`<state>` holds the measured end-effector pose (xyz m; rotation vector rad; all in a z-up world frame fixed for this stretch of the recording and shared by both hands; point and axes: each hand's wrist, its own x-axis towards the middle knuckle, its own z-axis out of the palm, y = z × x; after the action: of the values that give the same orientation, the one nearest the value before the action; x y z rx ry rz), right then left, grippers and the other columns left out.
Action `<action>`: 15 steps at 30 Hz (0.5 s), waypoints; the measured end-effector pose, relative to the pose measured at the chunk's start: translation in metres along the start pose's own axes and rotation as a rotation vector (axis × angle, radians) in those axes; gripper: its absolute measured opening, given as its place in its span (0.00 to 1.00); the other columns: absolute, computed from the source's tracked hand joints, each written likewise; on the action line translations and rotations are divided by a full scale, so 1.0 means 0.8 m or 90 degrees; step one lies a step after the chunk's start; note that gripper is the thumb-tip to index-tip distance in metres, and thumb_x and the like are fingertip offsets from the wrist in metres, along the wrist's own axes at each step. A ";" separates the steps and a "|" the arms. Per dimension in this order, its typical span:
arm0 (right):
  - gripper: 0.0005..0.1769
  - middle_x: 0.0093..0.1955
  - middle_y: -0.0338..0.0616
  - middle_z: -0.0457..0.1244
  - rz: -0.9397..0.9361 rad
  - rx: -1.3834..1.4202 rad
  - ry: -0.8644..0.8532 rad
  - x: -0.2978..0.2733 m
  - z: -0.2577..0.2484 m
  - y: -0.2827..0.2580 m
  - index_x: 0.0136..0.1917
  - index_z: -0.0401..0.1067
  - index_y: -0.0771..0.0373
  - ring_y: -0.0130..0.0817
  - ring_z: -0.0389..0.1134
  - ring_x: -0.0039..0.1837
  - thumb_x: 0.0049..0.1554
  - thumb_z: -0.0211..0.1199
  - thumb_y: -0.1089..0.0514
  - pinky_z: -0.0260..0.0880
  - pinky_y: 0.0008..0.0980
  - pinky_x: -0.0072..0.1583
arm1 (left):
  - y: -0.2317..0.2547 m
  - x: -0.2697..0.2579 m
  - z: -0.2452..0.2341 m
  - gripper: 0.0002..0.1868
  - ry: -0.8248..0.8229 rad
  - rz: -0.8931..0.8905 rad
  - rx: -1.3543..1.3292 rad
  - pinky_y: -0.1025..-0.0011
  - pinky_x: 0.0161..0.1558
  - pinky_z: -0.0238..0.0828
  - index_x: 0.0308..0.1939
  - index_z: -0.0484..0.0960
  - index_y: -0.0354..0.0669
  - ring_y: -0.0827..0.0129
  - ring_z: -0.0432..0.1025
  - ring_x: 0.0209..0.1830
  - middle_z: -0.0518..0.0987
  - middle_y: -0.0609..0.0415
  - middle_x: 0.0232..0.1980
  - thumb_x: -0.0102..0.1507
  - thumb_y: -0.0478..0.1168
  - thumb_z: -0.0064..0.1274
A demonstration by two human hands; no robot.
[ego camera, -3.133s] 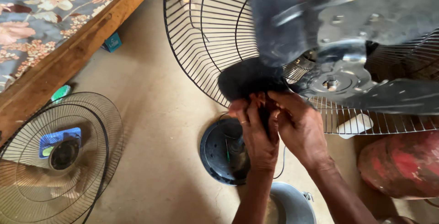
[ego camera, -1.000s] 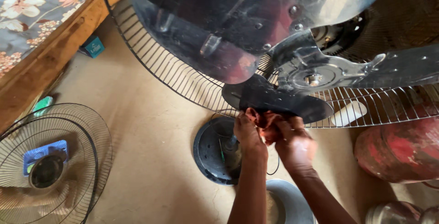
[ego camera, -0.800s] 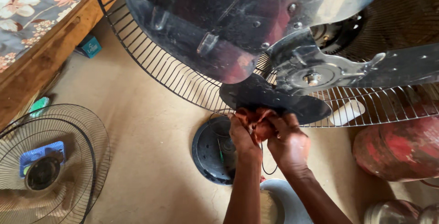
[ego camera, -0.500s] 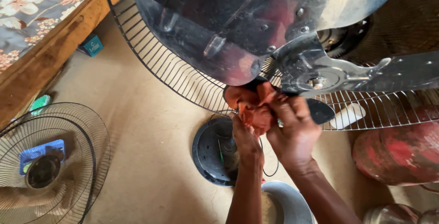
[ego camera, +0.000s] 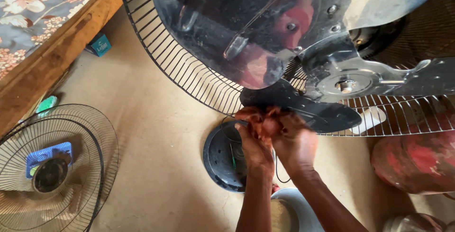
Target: The person wipes the blades and cage of a standing electric fan using a red cloth. They repeatedly dip the cloth into a metal bowl of water, wring it out, and continue cleaning the fan blades and stand.
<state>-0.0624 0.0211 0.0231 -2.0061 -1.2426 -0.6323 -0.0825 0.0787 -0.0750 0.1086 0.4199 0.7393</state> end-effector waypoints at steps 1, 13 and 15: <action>0.10 0.45 0.42 0.69 0.009 0.011 0.026 0.009 -0.010 -0.012 0.49 0.80 0.56 0.39 0.71 0.40 0.52 0.71 0.59 0.72 0.36 0.41 | 0.003 -0.003 0.003 0.47 0.057 -0.039 0.028 0.66 0.71 0.51 0.76 0.64 0.49 0.71 0.63 0.71 0.68 0.56 0.77 0.66 0.74 0.20; 0.21 0.49 0.45 0.70 -0.096 0.004 0.095 0.062 -0.013 -0.069 0.56 0.79 0.58 0.40 0.71 0.38 0.49 0.64 0.67 0.71 0.36 0.39 | 0.042 -0.023 0.030 0.47 0.118 -0.060 0.188 0.57 0.74 0.42 0.82 0.49 0.53 0.56 0.51 0.78 0.56 0.50 0.81 0.65 0.73 0.19; 0.23 0.47 0.45 0.70 -0.096 -0.046 0.038 0.058 0.007 -0.059 0.54 0.80 0.57 0.42 0.70 0.33 0.43 0.64 0.64 0.69 0.39 0.35 | 0.039 -0.018 0.025 0.48 0.051 0.018 0.144 0.62 0.73 0.50 0.79 0.56 0.45 0.60 0.57 0.77 0.63 0.49 0.79 0.66 0.72 0.20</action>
<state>-0.0852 0.0669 0.0661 -1.9495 -1.3603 -0.8146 -0.1035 0.0929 -0.0443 0.2985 0.5796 0.7235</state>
